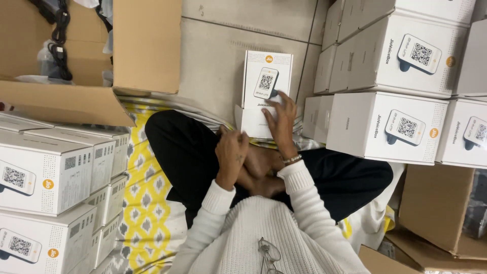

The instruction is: The person packs electronic devices into retail boxes and shipping containers.

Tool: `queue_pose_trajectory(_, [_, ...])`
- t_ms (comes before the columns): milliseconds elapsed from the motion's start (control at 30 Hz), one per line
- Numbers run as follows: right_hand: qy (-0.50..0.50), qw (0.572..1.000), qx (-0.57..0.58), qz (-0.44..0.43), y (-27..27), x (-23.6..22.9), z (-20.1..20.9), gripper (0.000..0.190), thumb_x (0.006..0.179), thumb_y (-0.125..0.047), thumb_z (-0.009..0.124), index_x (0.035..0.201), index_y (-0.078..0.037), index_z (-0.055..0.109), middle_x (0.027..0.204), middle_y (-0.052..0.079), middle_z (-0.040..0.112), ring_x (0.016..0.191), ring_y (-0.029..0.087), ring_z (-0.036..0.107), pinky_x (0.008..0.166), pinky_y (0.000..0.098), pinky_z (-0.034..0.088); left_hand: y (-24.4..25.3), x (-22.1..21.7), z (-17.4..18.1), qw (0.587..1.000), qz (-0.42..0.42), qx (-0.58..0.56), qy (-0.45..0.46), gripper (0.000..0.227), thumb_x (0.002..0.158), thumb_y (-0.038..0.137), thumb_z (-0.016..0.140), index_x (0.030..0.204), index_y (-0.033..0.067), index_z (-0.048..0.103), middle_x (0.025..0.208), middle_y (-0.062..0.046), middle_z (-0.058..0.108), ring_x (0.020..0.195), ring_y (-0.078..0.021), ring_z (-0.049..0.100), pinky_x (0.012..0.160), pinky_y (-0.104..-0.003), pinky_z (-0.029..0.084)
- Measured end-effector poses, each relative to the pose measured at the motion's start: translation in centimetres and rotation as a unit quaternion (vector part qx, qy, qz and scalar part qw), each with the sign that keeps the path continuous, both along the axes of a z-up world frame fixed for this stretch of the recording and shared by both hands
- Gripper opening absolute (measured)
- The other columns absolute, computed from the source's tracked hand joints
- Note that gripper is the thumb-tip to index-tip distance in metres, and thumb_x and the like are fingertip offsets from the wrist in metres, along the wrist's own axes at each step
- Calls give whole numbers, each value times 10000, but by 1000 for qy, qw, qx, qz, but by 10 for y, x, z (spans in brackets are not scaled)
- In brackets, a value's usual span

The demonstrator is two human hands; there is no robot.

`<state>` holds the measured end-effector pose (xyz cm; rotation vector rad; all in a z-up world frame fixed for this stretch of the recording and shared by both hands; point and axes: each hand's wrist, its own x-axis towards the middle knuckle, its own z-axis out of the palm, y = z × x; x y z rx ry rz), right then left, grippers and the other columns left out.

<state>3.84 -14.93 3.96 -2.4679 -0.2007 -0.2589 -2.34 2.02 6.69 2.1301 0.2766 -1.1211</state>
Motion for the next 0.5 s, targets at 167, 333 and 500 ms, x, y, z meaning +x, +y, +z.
queue_pose_trajectory(167, [110,963,210,-129,0,-2,-4,889,884,-378,776,1501,70,319,1439,332,464,1313,397,475,1084,484,400,-6,56,-95,860,173,-170,-448,680,1053,374,585,1550,-11,327,1542,-296,468,1413,-429,479,1170,-486,364])
queue_pose_trajectory(333, [288,927,204,-129,-19,2,60,801,951,-553,489,1521,-4,364,1373,280,599,1233,389,620,1038,455,471,3,68,-34,902,172,-280,-281,723,1058,471,445,1582,0,286,1539,-257,469,1422,-379,444,1165,-470,304])
queue_pose_trajectory(500, [274,938,194,-85,-44,9,98,836,1043,-666,226,1490,-16,504,1408,263,601,1329,412,544,1105,458,390,25,74,34,896,173,-341,-224,703,1073,507,388,1530,-27,374,1509,-247,534,1410,-346,482,1166,-423,347])
